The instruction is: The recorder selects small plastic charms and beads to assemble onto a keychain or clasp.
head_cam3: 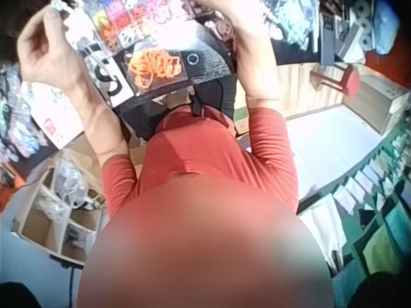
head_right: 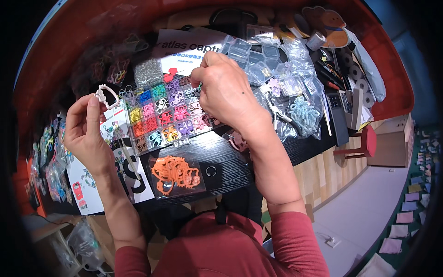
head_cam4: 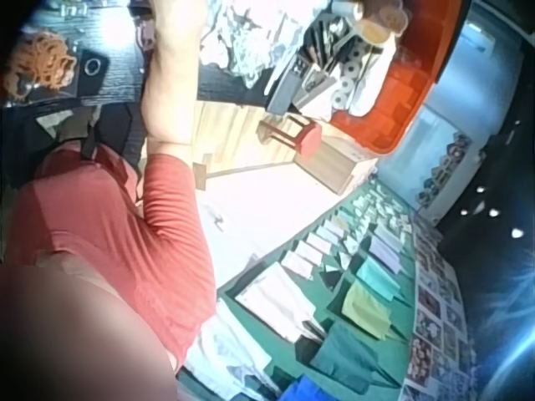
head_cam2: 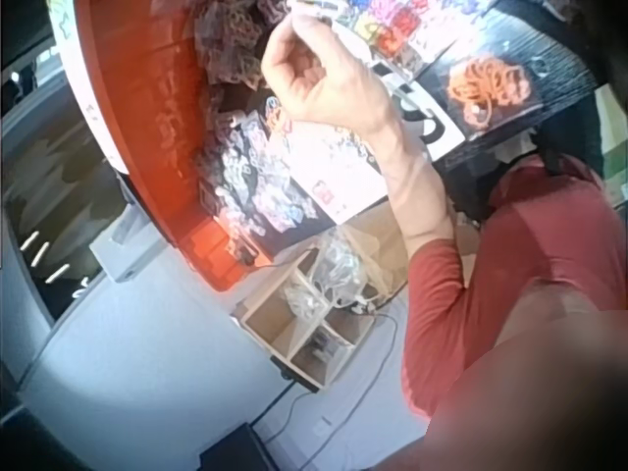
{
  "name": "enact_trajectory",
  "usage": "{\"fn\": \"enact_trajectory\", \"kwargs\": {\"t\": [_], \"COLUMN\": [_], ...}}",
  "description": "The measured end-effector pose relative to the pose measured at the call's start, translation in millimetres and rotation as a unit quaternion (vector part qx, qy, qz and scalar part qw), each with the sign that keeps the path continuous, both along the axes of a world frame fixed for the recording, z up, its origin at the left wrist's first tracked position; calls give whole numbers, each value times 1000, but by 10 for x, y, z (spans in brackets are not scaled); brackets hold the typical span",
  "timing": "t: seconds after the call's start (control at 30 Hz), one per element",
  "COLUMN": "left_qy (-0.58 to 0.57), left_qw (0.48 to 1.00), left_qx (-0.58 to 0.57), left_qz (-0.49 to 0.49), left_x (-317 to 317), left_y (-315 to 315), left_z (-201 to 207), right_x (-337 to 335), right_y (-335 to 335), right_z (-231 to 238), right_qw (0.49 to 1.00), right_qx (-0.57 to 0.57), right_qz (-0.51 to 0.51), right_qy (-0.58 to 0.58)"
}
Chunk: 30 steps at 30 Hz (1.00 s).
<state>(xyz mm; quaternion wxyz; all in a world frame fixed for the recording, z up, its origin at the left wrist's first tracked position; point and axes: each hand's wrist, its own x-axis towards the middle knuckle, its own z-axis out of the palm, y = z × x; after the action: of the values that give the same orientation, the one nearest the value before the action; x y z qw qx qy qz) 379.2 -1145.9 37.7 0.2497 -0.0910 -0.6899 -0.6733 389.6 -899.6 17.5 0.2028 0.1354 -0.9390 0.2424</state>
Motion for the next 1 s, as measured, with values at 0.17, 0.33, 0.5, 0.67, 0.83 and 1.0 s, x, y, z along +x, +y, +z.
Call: {"fn": "enact_trajectory", "kwargs": {"t": [0.17, 0.33, 0.5, 0.67, 0.83, 1.0], "left_qy": [-8, -11, -10, -12, 4, -11], "left_qw": [1000, 999, 999, 998, 995, 994], "left_qx": [8, 2, -2, -25, -29, -13], "left_qz": [-29, -39, -41, -55, -98, -111], "left_x": [1, 18, 27, 38, 58, 55], "left_y": [4, 26, 38, 54, 103, 131], "left_z": [-26, -35, -31, -69, -130, -150], "right_x": [19, -14, -22, 44, 313, 1005], "right_y": [-61, 6, 59, 163, 432, 705], "right_z": [-73, -35, 67, 344, 926, 1591], "right_qw": [999, 1000, 997, 914, 779, 708], "right_qx": [43, 11, -19, -335, -499, -514], "right_qz": [32, 12, -36, -27, 1, 96], "right_qy": [-6, 23, 62, 227, 379, 475]}}
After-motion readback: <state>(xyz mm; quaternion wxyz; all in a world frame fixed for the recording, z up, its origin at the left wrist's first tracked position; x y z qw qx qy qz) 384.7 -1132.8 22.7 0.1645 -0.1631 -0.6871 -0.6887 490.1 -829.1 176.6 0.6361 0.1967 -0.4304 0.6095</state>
